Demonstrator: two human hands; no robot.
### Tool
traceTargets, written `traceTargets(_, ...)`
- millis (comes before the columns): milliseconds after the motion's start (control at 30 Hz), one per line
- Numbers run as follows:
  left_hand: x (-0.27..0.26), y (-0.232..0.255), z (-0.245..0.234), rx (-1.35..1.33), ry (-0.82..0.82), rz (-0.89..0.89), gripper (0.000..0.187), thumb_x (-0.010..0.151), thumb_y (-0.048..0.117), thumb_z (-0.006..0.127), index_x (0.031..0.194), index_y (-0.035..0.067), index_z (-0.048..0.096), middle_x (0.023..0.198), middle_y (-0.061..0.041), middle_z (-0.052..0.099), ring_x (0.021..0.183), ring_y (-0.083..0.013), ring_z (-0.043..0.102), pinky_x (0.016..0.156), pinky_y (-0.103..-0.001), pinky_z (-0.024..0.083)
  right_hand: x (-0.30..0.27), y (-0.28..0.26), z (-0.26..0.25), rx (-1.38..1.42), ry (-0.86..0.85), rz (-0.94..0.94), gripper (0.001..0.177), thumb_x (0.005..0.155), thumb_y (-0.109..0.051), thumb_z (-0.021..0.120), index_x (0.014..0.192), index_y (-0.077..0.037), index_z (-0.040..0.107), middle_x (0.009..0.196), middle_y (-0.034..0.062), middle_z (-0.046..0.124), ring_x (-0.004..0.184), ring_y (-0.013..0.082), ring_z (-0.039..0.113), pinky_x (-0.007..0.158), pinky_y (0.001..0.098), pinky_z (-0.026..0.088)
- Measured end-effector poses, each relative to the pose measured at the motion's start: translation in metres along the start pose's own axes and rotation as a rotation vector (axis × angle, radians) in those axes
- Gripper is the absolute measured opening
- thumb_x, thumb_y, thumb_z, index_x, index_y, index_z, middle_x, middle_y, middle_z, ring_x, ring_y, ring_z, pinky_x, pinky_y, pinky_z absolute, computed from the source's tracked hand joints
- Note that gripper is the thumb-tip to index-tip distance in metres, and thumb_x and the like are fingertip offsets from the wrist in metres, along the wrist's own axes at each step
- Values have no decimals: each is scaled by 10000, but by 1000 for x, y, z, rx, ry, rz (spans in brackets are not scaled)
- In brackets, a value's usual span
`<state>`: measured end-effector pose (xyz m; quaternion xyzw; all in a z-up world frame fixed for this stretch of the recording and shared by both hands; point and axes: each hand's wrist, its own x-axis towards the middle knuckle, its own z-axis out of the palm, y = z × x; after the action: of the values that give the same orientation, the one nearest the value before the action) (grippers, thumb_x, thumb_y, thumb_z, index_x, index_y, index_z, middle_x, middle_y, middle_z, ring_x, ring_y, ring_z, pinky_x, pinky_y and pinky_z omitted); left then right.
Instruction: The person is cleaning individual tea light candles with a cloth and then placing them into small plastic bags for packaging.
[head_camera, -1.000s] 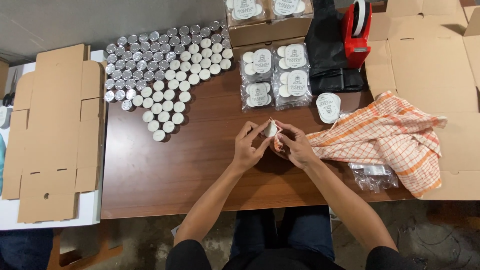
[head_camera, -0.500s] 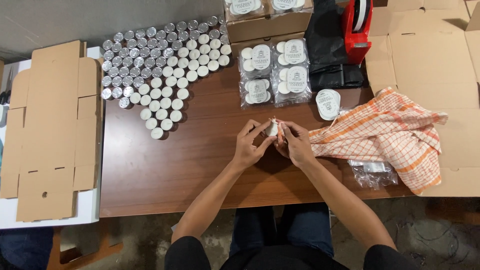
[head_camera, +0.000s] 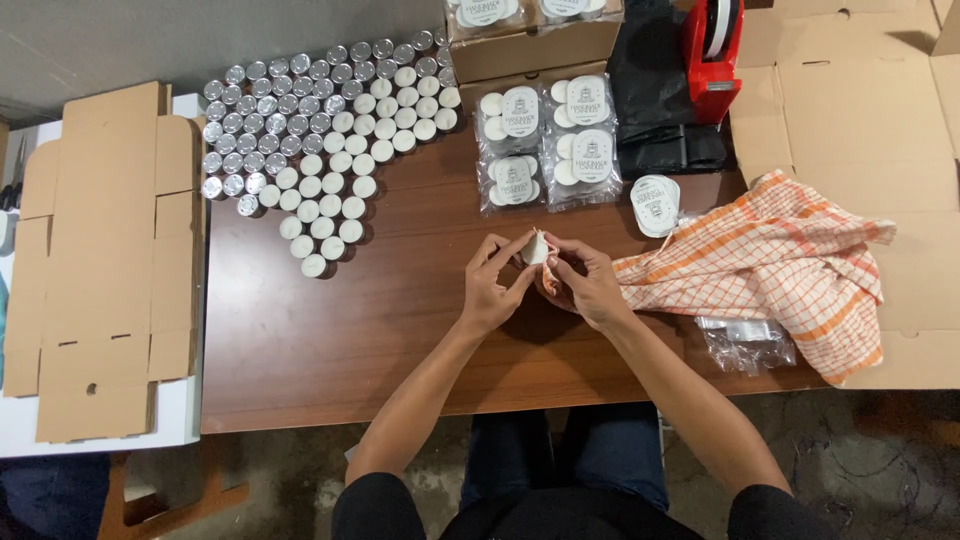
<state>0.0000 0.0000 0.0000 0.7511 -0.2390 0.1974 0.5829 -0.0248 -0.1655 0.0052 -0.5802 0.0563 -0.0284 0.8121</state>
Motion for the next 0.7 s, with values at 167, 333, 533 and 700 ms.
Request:
traceTargets(167,-1,2,3,0,28,-16,422,863,60,794,1278,80,724,897,-66,586,811,-198,638,800,-346,549,7,15,-9,-11,41,-77,97,883,78,756,965,81,705,879,160,674,741,128,610,544,296,557)
traceTargets(333,1,-2,-1,30,27,-10,380,849,77,820,1214,33,726,892,-86,586,795,-222,640,780,-350,551,0,-8,11,-222,-27,-222,280,950,-87,722,1228,-67,746,1049,95,663,945,120,591,845,301,517)
traceTargets(533,5,8,1,9,16,-41,379,854,75,807,1225,45,732,895,-87,602,804,-215,651,778,-345,550,1,-12,6,-260,23,-245,199,912,-75,778,1109,-48,781,844,110,681,789,106,612,727,255,500)
traceTargets(700,6,9,0,48,32,11,393,841,58,812,1227,58,736,888,-75,600,793,-213,659,764,-338,565,-6,-30,14,-38,-77,-55,348,983,-47,638,1329,-42,666,802,80,610,717,82,544,774,307,573)
